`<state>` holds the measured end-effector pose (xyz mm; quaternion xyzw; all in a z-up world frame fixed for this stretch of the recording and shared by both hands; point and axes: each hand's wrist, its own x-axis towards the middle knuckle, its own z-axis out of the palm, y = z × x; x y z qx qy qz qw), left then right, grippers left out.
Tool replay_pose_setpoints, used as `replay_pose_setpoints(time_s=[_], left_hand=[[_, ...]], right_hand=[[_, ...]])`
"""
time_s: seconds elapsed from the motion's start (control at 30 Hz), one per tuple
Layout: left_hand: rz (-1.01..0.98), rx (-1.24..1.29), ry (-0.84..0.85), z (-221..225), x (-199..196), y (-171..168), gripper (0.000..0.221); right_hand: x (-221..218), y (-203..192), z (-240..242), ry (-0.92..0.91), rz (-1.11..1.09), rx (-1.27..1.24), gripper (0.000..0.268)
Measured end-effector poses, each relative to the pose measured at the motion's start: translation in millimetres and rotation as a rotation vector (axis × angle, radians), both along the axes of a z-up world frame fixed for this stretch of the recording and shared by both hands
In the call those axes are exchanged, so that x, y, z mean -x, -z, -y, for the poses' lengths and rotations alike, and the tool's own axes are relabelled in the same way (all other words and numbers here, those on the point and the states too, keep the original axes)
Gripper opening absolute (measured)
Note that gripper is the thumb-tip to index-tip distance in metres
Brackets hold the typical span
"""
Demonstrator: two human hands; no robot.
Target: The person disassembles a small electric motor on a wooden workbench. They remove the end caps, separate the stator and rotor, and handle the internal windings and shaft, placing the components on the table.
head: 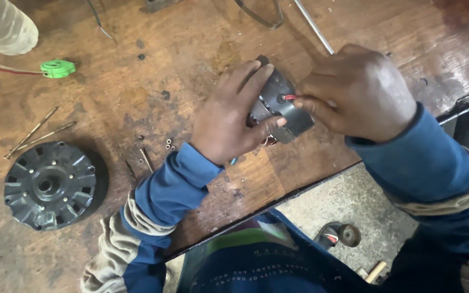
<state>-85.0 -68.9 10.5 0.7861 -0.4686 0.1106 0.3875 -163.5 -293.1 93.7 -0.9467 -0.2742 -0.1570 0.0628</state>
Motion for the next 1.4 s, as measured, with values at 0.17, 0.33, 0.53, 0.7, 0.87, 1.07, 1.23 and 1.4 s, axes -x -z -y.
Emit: replay_pose_setpoints(time_s=[0.17,0.33,0.53,0.7,0.87,1.07,1.23,1.4], left_hand=[[0.04,-0.015,-0.022,2.3,7.5,-2.3,0.081],[-0.018,-0.069,-0.044,3.1,10.1,-2.0,0.083],[-0.006,-0.163,-0.065,4.7,13.2,-2.2,0.091],[-0.045,-0.02,-0.069,2.2,15.2,8.7,0.101],[-0.103,0.013,-0.049,0.6,11.1,11.6,0.099],[-0.174,-0.054,-0.096,-15.7,-8.9,10.9,0.098],[-0.428,-0.023,-0.092,-36.7,-37.9,14.5,0.091],[-0.595,0.084,-0.005,-63.8,-68.3,45.5,0.086]], right_hand=[[9.3,10.5,-8.3,0.048,0.033,-0.051,0.014],[13.8,23.3,-18.6,0.126,0.068,-0.007,0.015],[9.4,33.6,-17.2,0.207,0.062,0.057,0.026],[-21.1,47.8,28.0,0.166,-0.165,-0.254,0.022],[-39.5,100.5,61.5,-0.022,-0.413,-0.766,0.062],[-8.5,122.5,87.3,0.172,-0.846,-1.295,0.069],[40.2,113.9,73.9,0.377,-0.438,-1.059,0.048],[42.1,122.0,28.7,0.58,-0.423,-0.793,0.023]])
